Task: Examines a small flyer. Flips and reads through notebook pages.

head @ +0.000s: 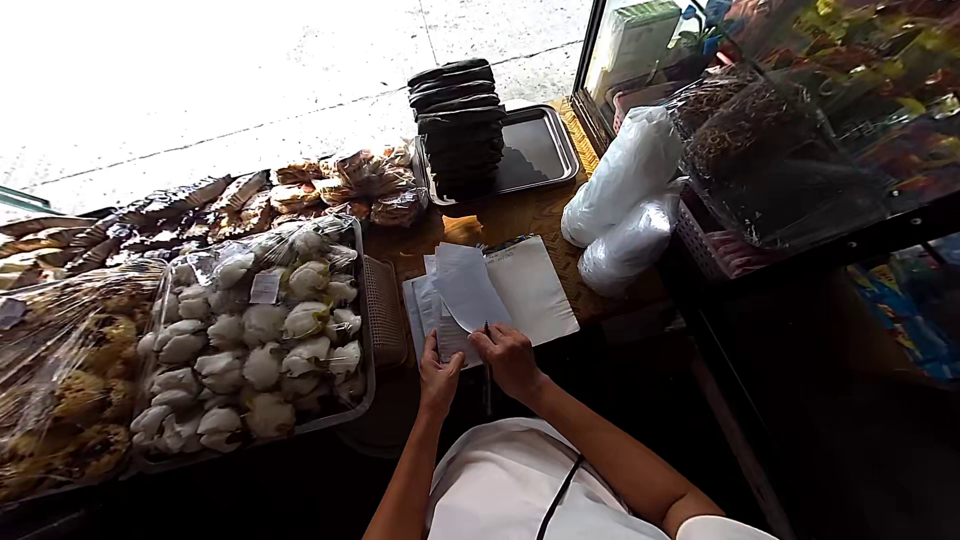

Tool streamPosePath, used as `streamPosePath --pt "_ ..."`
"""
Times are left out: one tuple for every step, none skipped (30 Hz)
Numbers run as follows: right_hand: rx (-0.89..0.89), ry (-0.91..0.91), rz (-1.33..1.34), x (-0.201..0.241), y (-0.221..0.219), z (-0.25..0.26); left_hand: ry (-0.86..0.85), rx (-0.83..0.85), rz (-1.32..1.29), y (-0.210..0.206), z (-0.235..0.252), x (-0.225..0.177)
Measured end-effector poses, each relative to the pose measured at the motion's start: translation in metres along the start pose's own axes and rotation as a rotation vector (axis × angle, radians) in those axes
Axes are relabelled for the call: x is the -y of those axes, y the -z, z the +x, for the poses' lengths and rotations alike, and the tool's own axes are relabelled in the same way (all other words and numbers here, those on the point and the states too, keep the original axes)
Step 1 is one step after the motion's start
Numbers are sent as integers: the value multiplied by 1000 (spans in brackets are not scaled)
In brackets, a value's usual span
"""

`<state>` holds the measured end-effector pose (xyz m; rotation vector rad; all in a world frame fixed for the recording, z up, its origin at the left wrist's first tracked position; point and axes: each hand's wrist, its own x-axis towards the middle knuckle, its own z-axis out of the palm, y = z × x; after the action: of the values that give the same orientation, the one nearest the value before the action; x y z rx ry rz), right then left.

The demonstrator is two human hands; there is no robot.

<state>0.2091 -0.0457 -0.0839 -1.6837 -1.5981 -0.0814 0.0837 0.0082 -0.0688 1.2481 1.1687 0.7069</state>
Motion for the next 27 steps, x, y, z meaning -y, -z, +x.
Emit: streamPosePath --pt "-13 -6 0 1 -4 -2 8 -9 -4 2 0 0" --pt "-40 -17 2 0 -6 -3 6 -13 -7 3 0 0" --pt "-75 -36 15 -2 -5 -4 0 -13 -12 4 0 0" --pt "-115 -70 40 -5 -3 -3 -10 -11 -15 5 -1 0" --pt "-156 -117 82 -11 1 -1 -25 -8 -12 4 -2 -1" --pt "-196 -178 127 -18 6 2 -47 -6 -7 4 -3 -1" --pt "-228 -243 151 -27 12 6 -69 -3 0 2 -3 -2" --pt "-245 -316 150 -38 19 8 -92 1 10 1 -4 -3" --pt "-239 -394 135 -49 27 10 -112 5 17 -1 -5 -5" --pt "-215 -468 111 -61 34 10 -127 8 24 -2 -6 -6" --pt "-181 -531 94 -72 38 8 -136 11 29 -4 -6 -7" --pt "-156 -579 80 -81 41 4 -140 18 33 -4 -6 -7" --pt "-148 -599 67 -88 42 0 -143 22 35 -5 -5 -7" --pt "-150 -596 64 -91 41 -3 -144 21 36 -5 -5 -6" --pt "-160 -580 63 -91 38 -6 -137 20 38 -4 -4 -6" --pt "-179 -553 66 -88 34 -8 -127 19 40 -4 -4 -5" --pt "-208 -516 72 -83 29 -9 -120 15 42 -3 -4 -5" --pt "-241 -463 69 -77 23 -8 -114 9 43 -3 -4 -4" --pt "-266 -396 63 -70 18 -6 -111 2 45 -2 -4 -3" --pt "-272 -322 60 -63 14 -4 -110 -5 47 -2 -5 -2" --pt "-271 -251 51 -55 11 -1 -108 -12 47 -1 -5 -1" --pt "-265 -191 44 -47 8 1 -110 -19 47 0 -6 1" --pt "-253 -146 41 -40 7 4 -110 -19 47 0 -7 1" --pt "-237 -112 43 -34 7 5 -113 -19 48 0 -8 1" --pt "-216 -88 53 -30 6 6 -118 -18 51 0 -8 1" --pt "-197 -74 69 -26 5 5 -121 -14 55 0 -9 0" --pt "-177 -72 86 -23 4 5 -122 -9 64 0 -10 -2"
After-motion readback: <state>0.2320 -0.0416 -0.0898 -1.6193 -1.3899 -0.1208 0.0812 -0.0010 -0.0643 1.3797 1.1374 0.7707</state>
